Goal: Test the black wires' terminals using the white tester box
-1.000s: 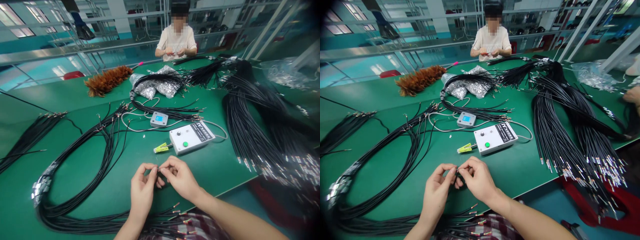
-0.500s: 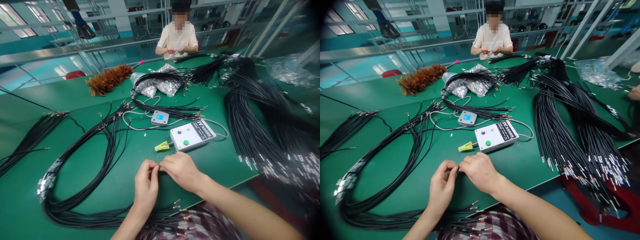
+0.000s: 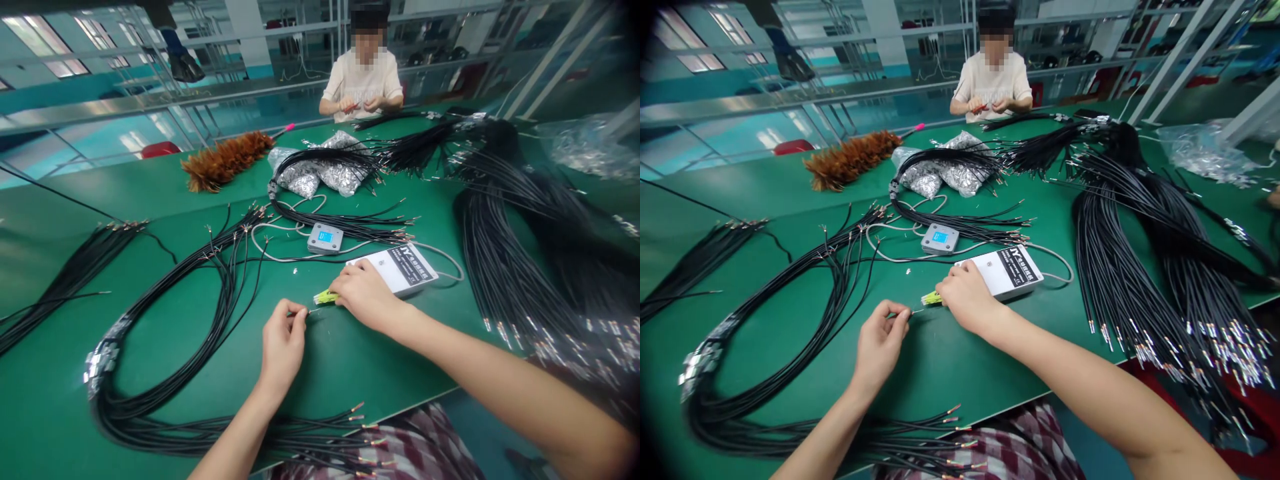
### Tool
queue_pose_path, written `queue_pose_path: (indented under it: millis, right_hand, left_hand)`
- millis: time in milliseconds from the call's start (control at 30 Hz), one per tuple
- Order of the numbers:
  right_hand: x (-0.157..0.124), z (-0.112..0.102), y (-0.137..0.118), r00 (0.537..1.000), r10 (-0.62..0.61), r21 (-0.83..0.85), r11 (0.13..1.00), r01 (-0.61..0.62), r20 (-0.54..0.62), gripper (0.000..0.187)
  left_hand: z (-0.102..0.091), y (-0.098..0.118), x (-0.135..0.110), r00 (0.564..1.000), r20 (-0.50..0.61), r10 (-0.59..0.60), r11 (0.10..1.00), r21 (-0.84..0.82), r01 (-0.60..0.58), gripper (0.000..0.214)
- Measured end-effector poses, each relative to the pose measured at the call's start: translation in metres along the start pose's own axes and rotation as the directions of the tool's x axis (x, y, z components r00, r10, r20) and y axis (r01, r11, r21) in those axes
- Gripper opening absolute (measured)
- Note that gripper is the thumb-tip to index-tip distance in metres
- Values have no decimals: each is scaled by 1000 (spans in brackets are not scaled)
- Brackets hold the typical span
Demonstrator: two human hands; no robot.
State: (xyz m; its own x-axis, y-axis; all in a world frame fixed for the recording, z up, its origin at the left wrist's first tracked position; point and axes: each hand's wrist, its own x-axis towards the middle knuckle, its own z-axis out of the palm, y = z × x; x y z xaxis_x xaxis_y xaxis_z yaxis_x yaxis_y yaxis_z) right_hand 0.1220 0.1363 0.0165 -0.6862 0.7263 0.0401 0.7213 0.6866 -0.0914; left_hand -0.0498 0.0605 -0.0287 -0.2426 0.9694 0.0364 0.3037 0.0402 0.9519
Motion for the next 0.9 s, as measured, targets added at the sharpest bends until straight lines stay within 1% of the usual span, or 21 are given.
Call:
queue_pose_path:
  millis: [67,133,200,300,467,667,900]
  right_hand:
    - [5,-1,1,1000,12,-1,1000,-12,19,2]
    - [7,-1,0,1000,-1,-28,1000,0,-8,6]
    - [7,1,-1,999,-27,-70,997,25,-19,2]
    - [9,4,-3,999,-47,-109,993,45,-17,11]
    - [12,5,-2,998,-62,-108,992,59,-24,18]
    - [12,2,-1,999,-52,-96,994,53,7,15]
    - [10,4,0,998,-60,-86,995,58,-21,13]
  left_hand:
    - [0,-1,4,1000,5,-4,1000,1,4,16]
    - [1,-3,8,1000,6,-7,1000,4,7,17]
    - [3,-5,12,1000,3,-5,1000,13,5,17]
    - [6,-9,18,1000,3,3,999,33,-3,16]
    - [11,-13,24,1000,-5,19,996,84,-18,15]
    - [14,-10,26,999,-24,32,987,157,-28,13]
    - [18,-5,27,998,-32,45,979,199,-38,12]
